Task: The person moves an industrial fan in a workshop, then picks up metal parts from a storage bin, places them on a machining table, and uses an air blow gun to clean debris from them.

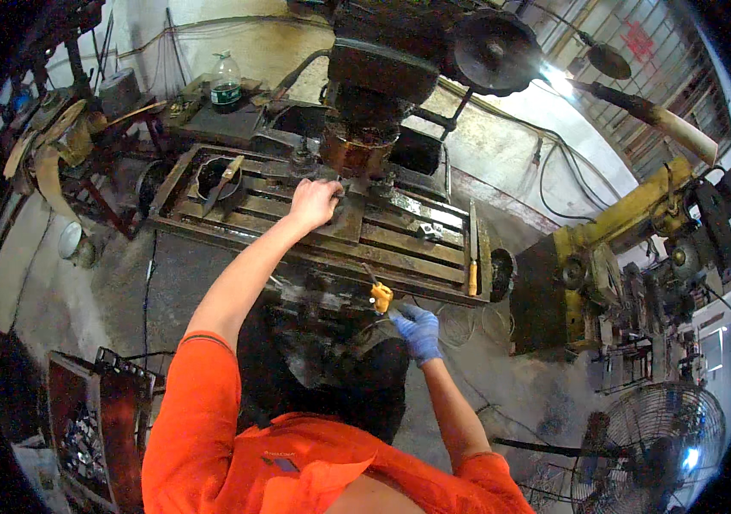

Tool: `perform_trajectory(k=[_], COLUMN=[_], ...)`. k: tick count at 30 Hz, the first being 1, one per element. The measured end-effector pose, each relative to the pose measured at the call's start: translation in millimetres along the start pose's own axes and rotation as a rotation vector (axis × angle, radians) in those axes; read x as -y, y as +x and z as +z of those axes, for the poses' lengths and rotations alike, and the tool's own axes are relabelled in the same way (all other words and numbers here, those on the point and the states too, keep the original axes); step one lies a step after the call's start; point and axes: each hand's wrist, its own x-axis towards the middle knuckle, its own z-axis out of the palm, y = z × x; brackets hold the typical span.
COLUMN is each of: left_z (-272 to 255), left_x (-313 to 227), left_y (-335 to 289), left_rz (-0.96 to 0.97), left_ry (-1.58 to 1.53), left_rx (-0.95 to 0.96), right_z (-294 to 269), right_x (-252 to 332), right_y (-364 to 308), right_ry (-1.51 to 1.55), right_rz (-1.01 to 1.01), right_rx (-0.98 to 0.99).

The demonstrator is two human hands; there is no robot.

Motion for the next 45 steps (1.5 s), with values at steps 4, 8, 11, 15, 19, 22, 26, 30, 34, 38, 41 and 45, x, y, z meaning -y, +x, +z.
perform_trajectory(k=[4,8,11,15,19,22,26,30,34,38,41,45], left_z=[19.4,21.6,18.9,15.2,16.9,19.5,3.8,7.7,0.0,5.4,17.0,12.6], left_x=[1.1,-9.6,-2.6,-12.1,4.4,6.2,0.9,7.7,0.4,1.0,10.2,6.9], left_y=[4.2,3.4,3.5,16.9,17.9,25.2,24.5,20.1,22.7,21.7,21.5,24.5], left_rz=[-0.04,-0.075,-0.169,-0.365,-0.392,-0.355,-0.42,-0.442,-0.469,-0.429,-0.429,-0.464], left_ry=[-0.011,-0.08,-0.055,-0.004,-0.1,-0.201,-0.271,-0.276,-0.224,-0.274,-0.282,-0.238], left_rx=[-0.057,-0.088,-0.076,0.024,0.019,0.095,0.112,0.055,0.098,-0.002,-0.038,0.069], right_z=[-37.7,-78.4,-120.6,-195.6,-288.7,-325.4,-307.8,-256.8,-233.5,-215.2,-206.0,-208.6], right_x=[34.1,35.4,96.8,162.4,260.8,322.2,316.5,265.8,240.0,233.5,218.5,228.3], right_y=[-15.7,-4.4,7.0,41.2,85.4,56.7,45.1,25.8,12.7,12.4,11.2,12.2], right_ry=[0.069,0.243,0.129,0.098,0.551,0.464,0.572,0.027,-0.24,0.033,-0.049,-0.023], right_rz=[0.017,-0.006,-0.16,-0.485,-1.014,-1.166,-1.163,-1.184,-0.977,-1.007,-0.98,-0.974], right_rx=[-0.016,-0.145,-0.218,-0.495,-0.552,-0.564,-0.486,-0.817,-1.058,-0.893,-0.899,-0.907])
